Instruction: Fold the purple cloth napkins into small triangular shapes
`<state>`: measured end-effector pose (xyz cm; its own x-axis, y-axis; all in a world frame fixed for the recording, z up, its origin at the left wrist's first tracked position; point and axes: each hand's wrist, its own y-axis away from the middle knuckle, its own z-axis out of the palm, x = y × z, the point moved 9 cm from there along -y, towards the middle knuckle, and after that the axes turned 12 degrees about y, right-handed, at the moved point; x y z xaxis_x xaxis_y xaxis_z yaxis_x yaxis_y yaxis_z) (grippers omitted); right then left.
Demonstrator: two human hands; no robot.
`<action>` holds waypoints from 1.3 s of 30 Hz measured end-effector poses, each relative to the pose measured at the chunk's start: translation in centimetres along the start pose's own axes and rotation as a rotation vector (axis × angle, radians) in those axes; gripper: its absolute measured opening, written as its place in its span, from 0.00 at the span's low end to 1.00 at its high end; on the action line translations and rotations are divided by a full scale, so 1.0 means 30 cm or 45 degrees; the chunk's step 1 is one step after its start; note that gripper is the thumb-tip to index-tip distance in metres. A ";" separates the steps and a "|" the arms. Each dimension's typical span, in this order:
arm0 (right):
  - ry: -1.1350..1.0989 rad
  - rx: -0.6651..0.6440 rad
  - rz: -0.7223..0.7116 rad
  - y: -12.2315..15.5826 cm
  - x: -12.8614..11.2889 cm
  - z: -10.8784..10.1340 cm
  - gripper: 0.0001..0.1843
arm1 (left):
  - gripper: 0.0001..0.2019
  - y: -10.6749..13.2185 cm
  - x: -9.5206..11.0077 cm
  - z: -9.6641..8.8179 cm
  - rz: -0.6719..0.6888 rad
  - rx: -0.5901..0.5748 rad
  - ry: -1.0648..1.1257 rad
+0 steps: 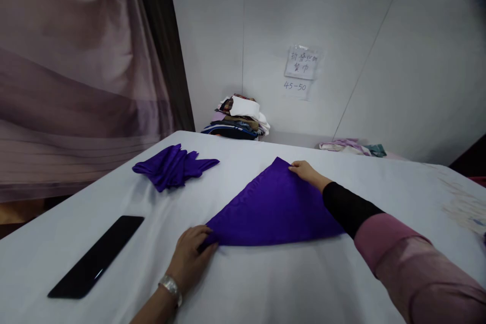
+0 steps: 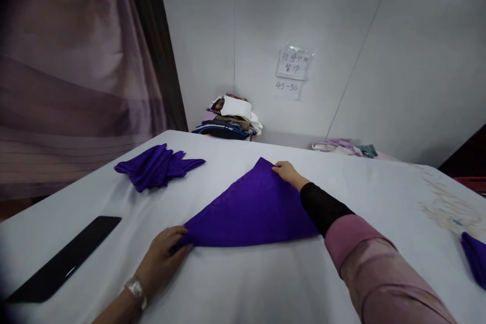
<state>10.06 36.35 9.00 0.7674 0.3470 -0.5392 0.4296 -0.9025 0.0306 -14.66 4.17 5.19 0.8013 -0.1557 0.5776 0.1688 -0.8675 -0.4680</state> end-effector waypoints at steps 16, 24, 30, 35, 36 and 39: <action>0.534 0.066 0.125 -0.126 0.104 0.132 0.13 | 0.17 0.025 -0.104 -0.057 -0.555 0.184 0.267; 0.688 0.098 0.142 -0.117 0.072 0.146 0.14 | 0.20 0.035 -0.143 -0.060 -0.757 0.172 0.342; 0.771 0.107 0.145 -0.109 0.051 0.150 0.16 | 0.22 0.016 -0.145 -0.058 -0.760 0.110 0.237; 0.810 0.116 0.153 -0.112 0.043 0.154 0.16 | 0.23 0.016 -0.162 -0.055 -0.781 0.078 0.165; 0.814 0.117 0.152 -0.114 0.043 0.155 0.16 | 0.22 0.017 -0.165 -0.054 -0.781 0.072 0.158; 0.820 0.117 0.142 -0.118 0.044 0.160 0.16 | 0.20 0.018 -0.171 -0.054 -0.766 0.069 0.143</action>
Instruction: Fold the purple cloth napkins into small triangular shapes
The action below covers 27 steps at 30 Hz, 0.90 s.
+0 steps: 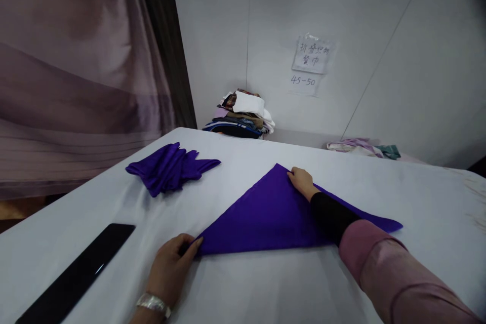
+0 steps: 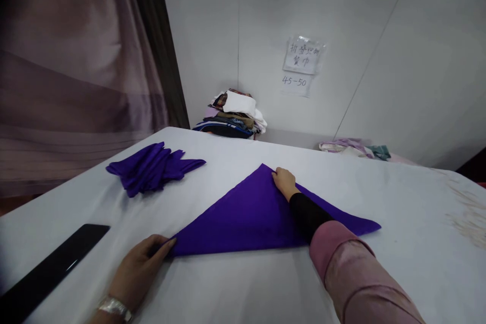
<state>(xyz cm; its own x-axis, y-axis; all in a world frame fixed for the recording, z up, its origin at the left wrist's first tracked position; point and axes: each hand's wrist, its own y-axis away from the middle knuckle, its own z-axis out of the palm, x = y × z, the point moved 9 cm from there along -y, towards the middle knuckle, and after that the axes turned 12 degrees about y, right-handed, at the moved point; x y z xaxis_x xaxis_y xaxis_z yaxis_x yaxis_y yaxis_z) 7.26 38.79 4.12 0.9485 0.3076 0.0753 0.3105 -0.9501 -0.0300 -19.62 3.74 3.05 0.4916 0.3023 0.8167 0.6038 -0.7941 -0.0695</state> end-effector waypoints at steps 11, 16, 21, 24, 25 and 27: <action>-0.014 0.088 -0.074 0.000 0.009 0.002 0.18 | 0.21 -0.002 -0.019 -0.024 -0.024 0.069 0.101; -0.030 0.136 -0.258 0.070 0.051 -0.046 0.23 | 0.22 -0.004 -0.031 -0.023 -0.034 0.057 0.110; -0.104 0.137 -0.518 0.329 0.043 -0.070 0.24 | 0.22 -0.011 -0.033 -0.025 -0.056 0.056 0.097; -0.247 0.085 -0.777 0.545 -0.011 -0.067 0.28 | 0.22 -0.017 -0.035 -0.027 -0.095 0.035 0.072; -0.277 0.054 -0.847 0.607 -0.027 -0.062 0.29 | 0.22 -0.020 -0.036 -0.028 -0.116 0.025 0.051; -0.301 -0.014 -0.941 0.696 -0.049 -0.048 0.33 | 0.22 -0.025 -0.039 -0.028 -0.149 0.000 -0.007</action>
<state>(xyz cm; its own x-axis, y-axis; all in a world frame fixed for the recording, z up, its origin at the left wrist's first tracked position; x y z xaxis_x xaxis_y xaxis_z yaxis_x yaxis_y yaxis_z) 12.26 18.42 4.83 0.4839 0.8634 -0.1427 0.8683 -0.4940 -0.0450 -21.18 3.53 2.63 0.4214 0.3961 0.8158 0.6575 -0.7530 0.0260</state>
